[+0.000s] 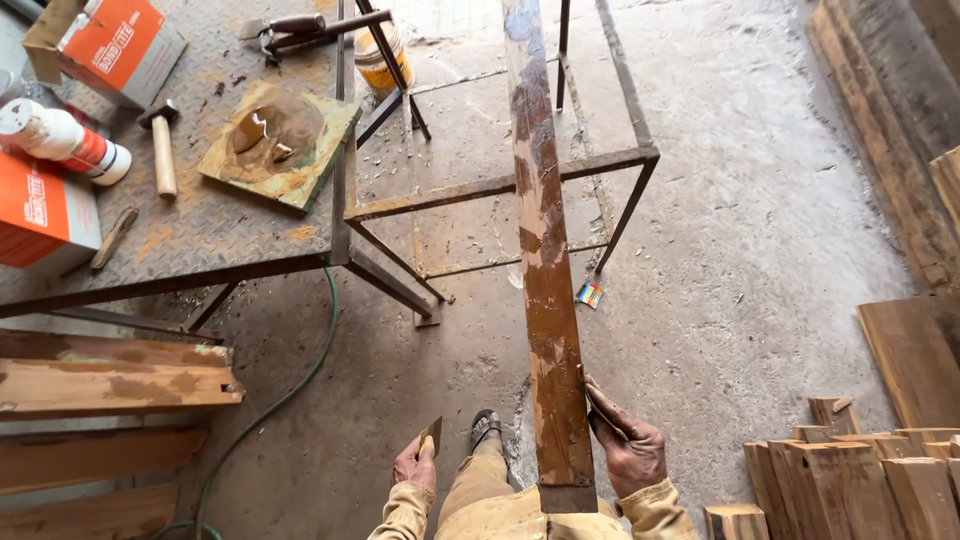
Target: The person scoops wood filler paste from a board with a spreader and presses it into holes along a long wooden plank resting on a metal stand, working along its length. They return to the workbench to reload filler and continue filling holes in the plank.
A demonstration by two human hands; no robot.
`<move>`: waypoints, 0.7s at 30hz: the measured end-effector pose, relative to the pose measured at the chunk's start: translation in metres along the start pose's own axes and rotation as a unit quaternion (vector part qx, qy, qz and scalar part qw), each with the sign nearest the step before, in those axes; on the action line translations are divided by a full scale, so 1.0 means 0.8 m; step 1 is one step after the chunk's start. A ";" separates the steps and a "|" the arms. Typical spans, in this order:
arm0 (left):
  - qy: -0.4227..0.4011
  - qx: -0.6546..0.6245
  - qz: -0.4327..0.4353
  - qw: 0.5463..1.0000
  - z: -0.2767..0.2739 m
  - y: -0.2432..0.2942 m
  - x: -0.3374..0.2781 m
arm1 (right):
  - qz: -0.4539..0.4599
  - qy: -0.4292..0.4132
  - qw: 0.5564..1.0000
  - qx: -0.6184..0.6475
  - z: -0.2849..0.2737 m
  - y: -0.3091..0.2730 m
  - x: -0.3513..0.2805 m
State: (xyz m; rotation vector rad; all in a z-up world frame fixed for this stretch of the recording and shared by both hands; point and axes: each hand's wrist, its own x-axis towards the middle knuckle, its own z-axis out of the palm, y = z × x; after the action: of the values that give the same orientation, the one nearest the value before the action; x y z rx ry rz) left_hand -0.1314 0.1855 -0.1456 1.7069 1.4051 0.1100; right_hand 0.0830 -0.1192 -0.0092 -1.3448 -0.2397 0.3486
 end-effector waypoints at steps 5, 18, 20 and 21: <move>-0.017 0.017 0.004 1.000 0.012 -0.001 0.016 | -0.030 0.003 0.999 -0.045 0.006 -0.017 0.002; -0.051 -0.015 0.056 0.997 0.034 -0.009 0.099 | -0.085 -0.038 0.854 -0.512 -0.006 -0.062 0.015; -0.055 -0.013 0.059 0.997 0.036 -0.010 0.108 | -0.043 -0.058 0.819 -0.570 -0.012 -0.086 0.020; -0.052 -0.005 0.051 0.997 0.036 -0.010 0.113 | 0.061 -0.046 0.814 -0.576 -0.012 -0.108 0.023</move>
State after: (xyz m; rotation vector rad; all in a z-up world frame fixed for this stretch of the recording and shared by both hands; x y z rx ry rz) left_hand -0.0893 0.2433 -0.2081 1.7509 1.2413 0.0833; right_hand 0.1126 -0.1369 0.0726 -2.5629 -0.4892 0.3862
